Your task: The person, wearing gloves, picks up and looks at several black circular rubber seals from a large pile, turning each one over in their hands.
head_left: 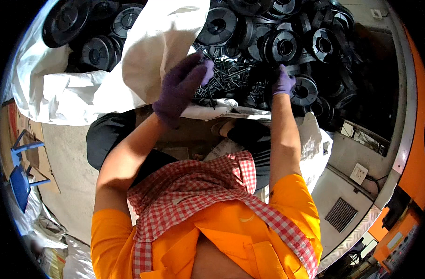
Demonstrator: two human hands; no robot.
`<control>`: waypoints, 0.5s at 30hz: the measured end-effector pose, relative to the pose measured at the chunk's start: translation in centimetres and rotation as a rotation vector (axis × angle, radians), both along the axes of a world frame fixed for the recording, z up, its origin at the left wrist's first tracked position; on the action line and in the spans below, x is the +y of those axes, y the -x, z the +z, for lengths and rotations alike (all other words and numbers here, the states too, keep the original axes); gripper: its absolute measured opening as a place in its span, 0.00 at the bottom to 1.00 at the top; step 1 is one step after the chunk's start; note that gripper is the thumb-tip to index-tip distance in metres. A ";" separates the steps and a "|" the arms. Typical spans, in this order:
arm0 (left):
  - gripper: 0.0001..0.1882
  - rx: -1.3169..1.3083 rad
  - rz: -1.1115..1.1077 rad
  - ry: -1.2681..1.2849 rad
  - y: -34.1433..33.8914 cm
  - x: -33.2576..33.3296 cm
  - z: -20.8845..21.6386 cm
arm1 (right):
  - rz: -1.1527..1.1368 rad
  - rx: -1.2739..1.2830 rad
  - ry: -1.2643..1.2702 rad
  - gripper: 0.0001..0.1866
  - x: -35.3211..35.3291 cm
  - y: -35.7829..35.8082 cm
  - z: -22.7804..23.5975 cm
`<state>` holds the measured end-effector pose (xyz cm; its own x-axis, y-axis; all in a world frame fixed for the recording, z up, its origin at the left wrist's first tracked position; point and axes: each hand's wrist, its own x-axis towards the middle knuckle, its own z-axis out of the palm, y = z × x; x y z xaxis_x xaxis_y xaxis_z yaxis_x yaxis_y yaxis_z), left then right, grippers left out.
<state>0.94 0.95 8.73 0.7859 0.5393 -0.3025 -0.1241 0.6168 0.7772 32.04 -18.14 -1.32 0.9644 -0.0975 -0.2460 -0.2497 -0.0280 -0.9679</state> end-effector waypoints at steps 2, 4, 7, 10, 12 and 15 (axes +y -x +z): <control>0.29 0.038 -0.108 0.087 -0.3 -0.9 -2.3 | 0.061 -0.223 0.178 0.43 1.5 3.1 0.3; 0.29 0.106 -0.099 0.114 -0.2 -1.9 -4.3 | 0.311 -0.231 0.200 0.39 5.0 11.9 4.6; 0.26 0.201 -0.026 0.194 -1.0 -3.8 -4.5 | 1.048 -0.953 0.542 0.25 4.5 17.8 4.0; 0.25 0.154 -0.074 0.107 -0.7 -1.6 -4.9 | 1.157 -0.843 0.383 0.10 5.4 17.1 4.0; 0.20 0.390 -0.115 0.015 -0.8 -0.6 -2.1 | 0.685 -0.305 0.417 0.13 4.6 11.8 -0.6; 0.15 0.338 -0.106 -0.120 -1.3 -0.9 -3.4 | 0.523 -0.209 1.282 0.26 0.8 3.7 -7.5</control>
